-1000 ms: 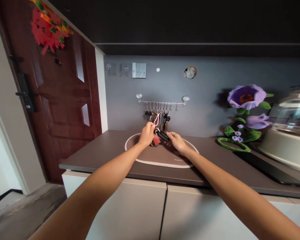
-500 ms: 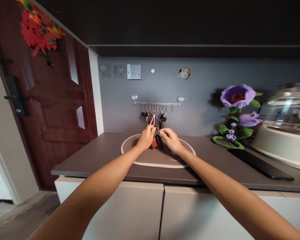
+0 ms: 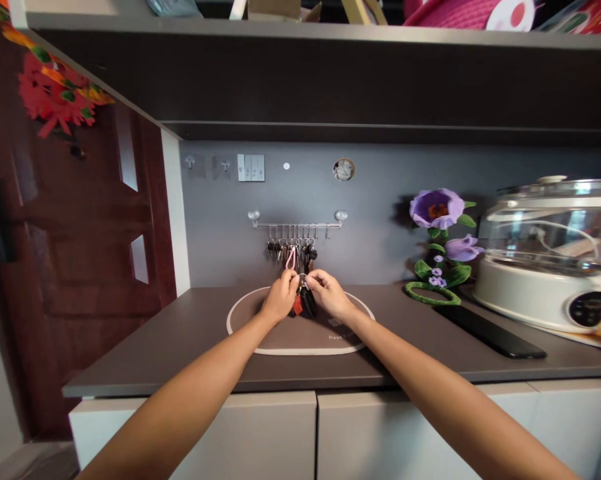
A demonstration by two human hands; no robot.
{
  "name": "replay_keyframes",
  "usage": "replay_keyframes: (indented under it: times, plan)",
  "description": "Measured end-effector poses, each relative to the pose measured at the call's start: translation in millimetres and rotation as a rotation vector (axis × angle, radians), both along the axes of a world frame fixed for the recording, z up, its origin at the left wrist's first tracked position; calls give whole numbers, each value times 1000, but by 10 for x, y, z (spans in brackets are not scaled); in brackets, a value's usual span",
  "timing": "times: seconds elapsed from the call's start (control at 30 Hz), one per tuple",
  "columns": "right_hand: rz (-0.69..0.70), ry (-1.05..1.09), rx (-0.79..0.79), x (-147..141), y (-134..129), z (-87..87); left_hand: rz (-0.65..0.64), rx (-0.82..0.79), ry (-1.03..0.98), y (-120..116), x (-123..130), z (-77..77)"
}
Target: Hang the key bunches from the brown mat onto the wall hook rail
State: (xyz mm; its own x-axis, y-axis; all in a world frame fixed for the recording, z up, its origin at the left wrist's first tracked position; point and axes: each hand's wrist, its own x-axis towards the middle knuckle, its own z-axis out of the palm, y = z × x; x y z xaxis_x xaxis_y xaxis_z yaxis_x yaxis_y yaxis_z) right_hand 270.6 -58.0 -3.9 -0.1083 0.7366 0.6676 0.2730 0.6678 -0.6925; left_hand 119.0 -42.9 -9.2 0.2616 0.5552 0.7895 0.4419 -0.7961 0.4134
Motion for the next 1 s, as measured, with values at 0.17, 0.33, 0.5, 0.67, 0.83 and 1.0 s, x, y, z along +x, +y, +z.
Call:
replay_keyframes:
  times: [0.17,0.33,0.5,0.67,0.83,1.0]
  plan:
    - [-43,80,-29,42,11,48,-30,-24,-29,81,-25,-55]
    - [-120,178,-49,118,40,173,14,-37,-11,168,-39,-108]
    - [-301,208,-25,270,280,414,36,-10,55,222,-34,-155]
    - [-337,285,-104,325,511,693,40,-15,64,243,-36,-182]
    - [-322,338,-215,310,620,860,42,-39,52,224,-36,-175]
    - [-412,373,-209,288,725,911,39,-57,39,192,-33,-154]
